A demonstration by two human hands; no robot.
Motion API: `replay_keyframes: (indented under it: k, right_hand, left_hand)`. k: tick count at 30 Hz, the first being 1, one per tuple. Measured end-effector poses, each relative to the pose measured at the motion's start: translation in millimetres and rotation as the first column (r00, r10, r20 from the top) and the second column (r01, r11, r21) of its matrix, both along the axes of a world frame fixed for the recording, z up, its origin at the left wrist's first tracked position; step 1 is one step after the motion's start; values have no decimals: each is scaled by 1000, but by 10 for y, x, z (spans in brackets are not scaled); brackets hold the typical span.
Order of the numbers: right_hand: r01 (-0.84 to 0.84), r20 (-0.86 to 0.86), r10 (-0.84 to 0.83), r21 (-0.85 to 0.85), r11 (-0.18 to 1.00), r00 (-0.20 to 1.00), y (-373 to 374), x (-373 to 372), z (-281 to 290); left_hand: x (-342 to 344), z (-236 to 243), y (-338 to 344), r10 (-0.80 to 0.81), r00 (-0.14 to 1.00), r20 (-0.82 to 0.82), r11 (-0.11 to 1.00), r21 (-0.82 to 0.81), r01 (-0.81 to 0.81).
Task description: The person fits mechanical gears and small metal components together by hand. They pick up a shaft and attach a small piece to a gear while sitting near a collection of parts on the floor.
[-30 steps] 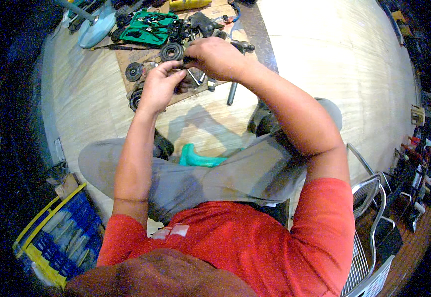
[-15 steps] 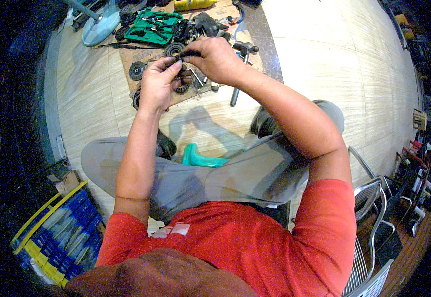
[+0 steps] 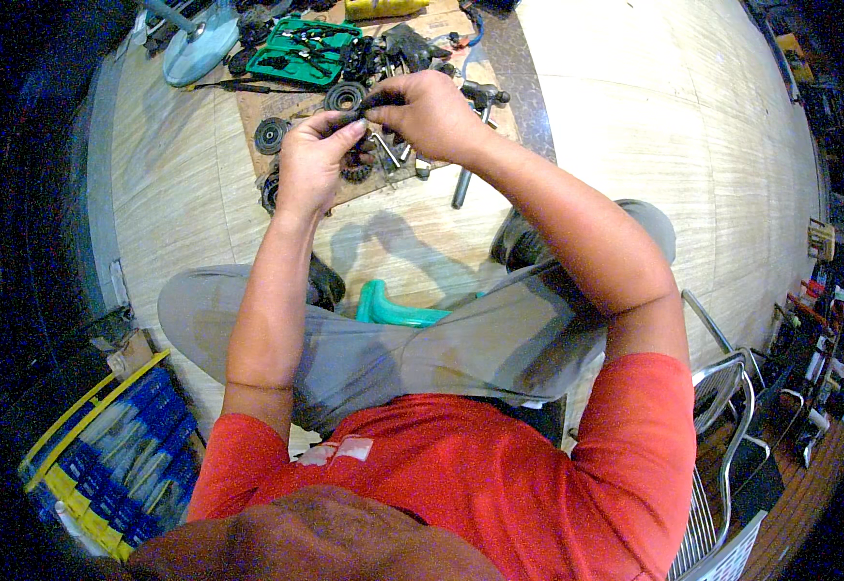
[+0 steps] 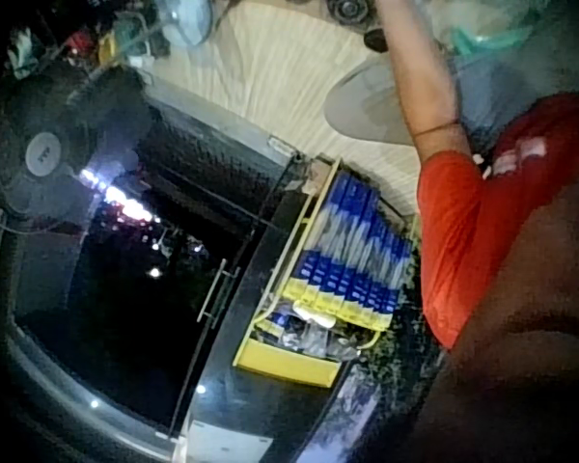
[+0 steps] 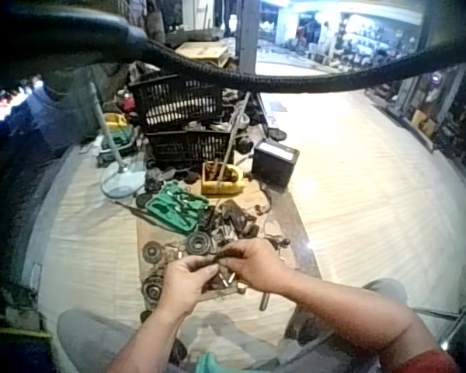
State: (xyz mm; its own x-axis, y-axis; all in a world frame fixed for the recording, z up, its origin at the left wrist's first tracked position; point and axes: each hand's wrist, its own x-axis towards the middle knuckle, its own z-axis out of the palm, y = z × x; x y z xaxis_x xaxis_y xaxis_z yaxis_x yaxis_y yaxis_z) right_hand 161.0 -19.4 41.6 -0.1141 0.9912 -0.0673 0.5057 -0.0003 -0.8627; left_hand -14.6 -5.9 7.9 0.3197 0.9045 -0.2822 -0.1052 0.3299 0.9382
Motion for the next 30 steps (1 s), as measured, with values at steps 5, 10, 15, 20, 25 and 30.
replay_keyframes:
  k: [5, 10, 15, 20, 25, 30]
  right_hand:
    - [-3, -216, -19, -100, 995, 976, 14, 64, -94]
    - [-54, -488, -94, -280, 958, 868, -13, 37, 43]
    - [-39, -493, -124, -307, 951, 861, -42, 10, 73]
    - [-37, -526, -142, -315, 948, 839, -56, -3, 76]
    - [-28, -420, -57, -194, 981, 906, -32, 27, -62]
    - [-57, -439, -60, -249, 967, 897, -34, 14, -23]
  left_hand:
    - [11, 77, 9, -12, 1000, 19, 999, -31, 12]
    - [-46, 82, 32, -53, 971, 234, 986, -143, 88]
    - [-76, 84, 48, -145, 958, 246, 972, -144, 184]
    - [-105, 94, 38, -196, 939, 282, 950, -181, 253]
    - [-103, 53, 16, -219, 897, 384, 934, -185, 307]
    - [-104, 54, 6, -220, 882, 416, 926, -194, 322]
